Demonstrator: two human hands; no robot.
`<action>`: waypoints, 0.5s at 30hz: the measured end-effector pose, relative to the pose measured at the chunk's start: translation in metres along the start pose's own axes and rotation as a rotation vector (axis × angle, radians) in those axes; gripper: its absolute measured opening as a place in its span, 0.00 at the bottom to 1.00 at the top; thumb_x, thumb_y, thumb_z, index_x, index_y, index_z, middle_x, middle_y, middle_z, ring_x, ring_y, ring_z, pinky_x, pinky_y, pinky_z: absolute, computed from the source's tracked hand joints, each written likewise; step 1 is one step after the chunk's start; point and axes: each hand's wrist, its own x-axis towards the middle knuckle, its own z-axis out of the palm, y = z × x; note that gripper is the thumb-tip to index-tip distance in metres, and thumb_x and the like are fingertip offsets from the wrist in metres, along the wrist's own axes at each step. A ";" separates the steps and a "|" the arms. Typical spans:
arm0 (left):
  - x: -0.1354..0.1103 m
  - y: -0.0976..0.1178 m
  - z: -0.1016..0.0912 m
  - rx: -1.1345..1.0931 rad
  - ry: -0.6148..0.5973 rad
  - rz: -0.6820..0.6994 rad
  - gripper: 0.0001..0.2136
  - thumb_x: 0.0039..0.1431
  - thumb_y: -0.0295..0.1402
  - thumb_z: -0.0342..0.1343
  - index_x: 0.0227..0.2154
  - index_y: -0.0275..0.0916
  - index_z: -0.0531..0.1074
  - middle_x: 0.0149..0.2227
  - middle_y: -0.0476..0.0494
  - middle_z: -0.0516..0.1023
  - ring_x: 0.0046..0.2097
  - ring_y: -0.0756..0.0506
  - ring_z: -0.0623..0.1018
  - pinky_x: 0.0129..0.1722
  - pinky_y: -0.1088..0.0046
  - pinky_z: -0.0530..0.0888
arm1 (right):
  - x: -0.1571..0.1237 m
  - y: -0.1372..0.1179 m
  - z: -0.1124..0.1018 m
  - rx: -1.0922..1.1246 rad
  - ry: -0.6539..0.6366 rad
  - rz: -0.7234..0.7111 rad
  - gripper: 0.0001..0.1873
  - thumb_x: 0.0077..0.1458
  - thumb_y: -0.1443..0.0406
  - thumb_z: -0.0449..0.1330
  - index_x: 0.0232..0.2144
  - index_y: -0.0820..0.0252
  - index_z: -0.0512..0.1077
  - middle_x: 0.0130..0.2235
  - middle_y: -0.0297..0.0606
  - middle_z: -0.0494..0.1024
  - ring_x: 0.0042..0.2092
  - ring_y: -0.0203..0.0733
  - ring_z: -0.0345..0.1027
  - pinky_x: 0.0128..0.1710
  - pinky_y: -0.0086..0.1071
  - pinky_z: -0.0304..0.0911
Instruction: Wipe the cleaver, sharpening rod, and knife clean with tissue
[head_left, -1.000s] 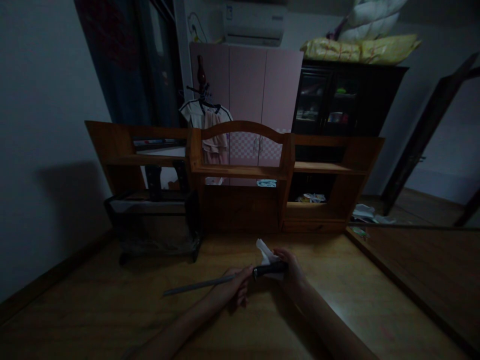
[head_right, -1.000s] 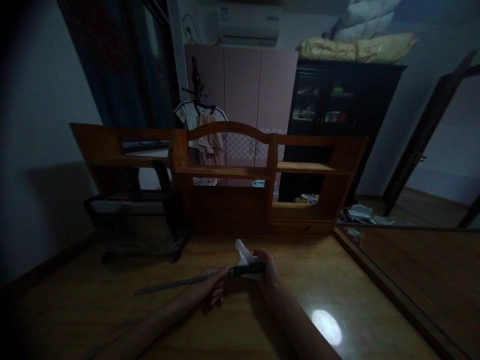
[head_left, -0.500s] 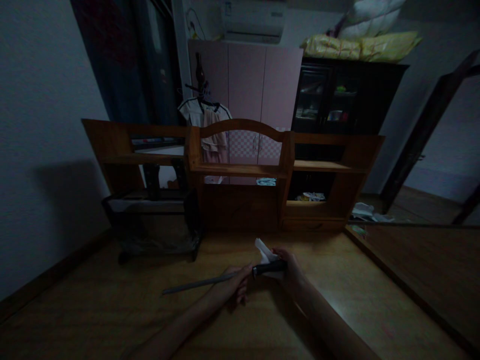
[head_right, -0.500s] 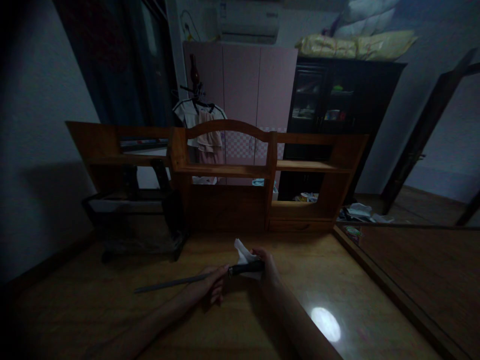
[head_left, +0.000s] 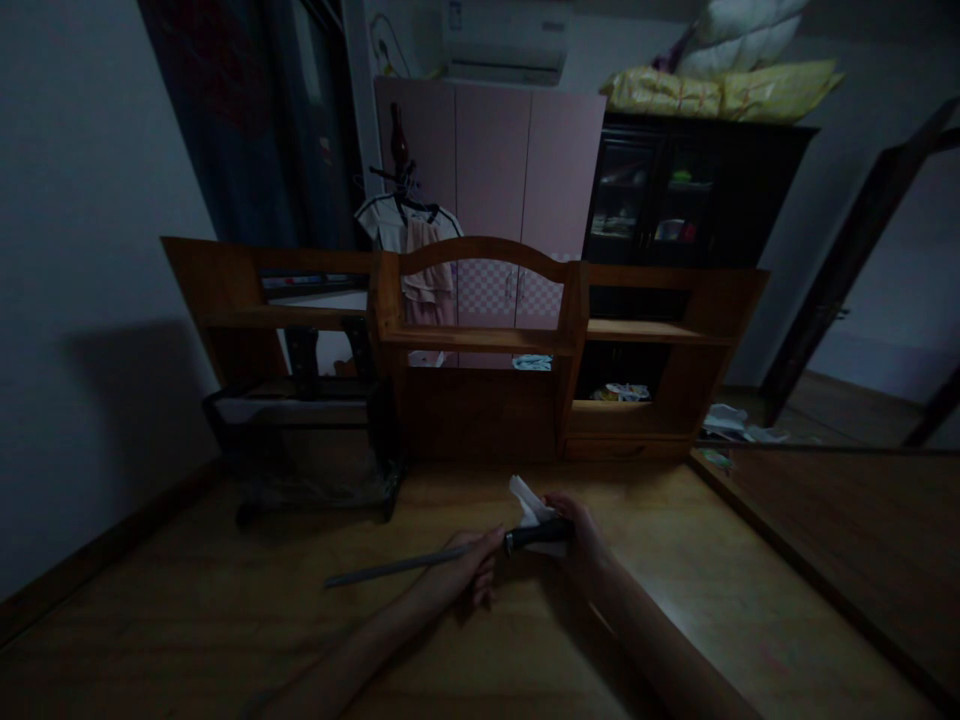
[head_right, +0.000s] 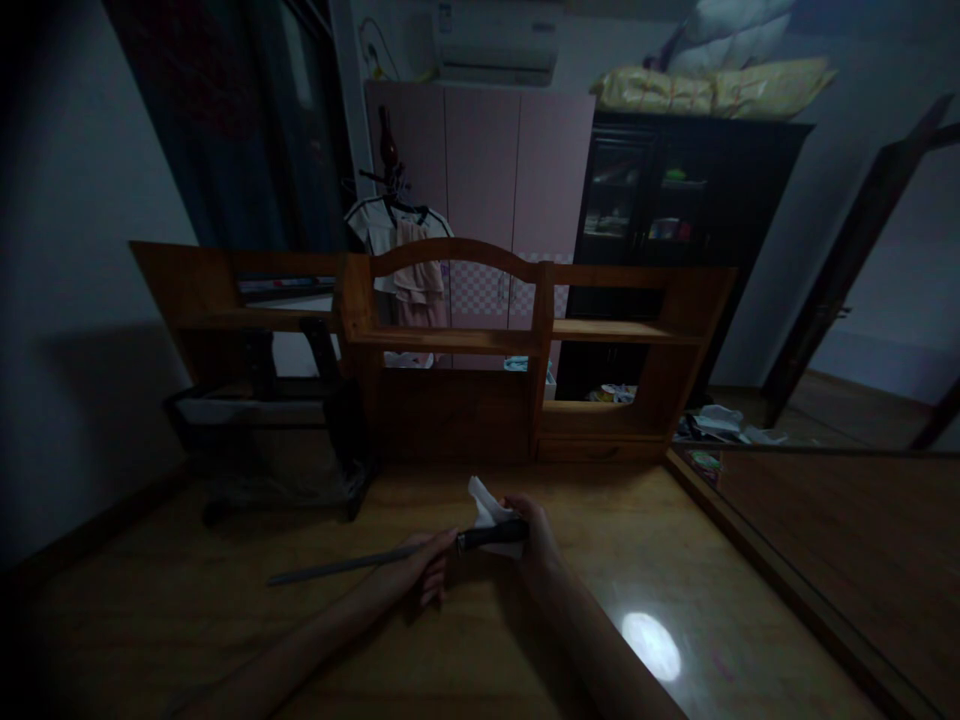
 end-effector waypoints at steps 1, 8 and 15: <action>0.000 0.000 0.000 0.010 -0.001 0.014 0.29 0.46 0.64 0.52 0.15 0.41 0.54 0.11 0.58 0.55 0.12 0.54 0.61 0.21 0.74 0.67 | 0.000 0.000 0.000 -0.003 0.003 0.003 0.07 0.45 0.62 0.60 0.21 0.60 0.68 0.19 0.32 0.71 0.21 0.38 0.64 0.22 0.30 0.59; 0.004 -0.007 -0.004 0.001 -0.016 0.019 0.28 0.50 0.61 0.51 0.15 0.41 0.54 0.11 0.57 0.56 0.12 0.53 0.61 0.21 0.72 0.68 | 0.001 0.001 -0.001 0.002 -0.016 -0.007 0.08 0.45 0.61 0.59 0.21 0.60 0.69 0.19 0.33 0.71 0.22 0.39 0.64 0.23 0.31 0.60; 0.008 -0.006 -0.006 0.011 -0.017 -0.052 0.30 0.47 0.64 0.50 0.15 0.41 0.51 0.10 0.57 0.55 0.13 0.53 0.62 0.21 0.73 0.67 | 0.008 0.005 -0.008 -0.031 -0.012 -0.006 0.10 0.43 0.58 0.61 0.21 0.60 0.69 0.20 0.32 0.72 0.22 0.39 0.65 0.24 0.31 0.62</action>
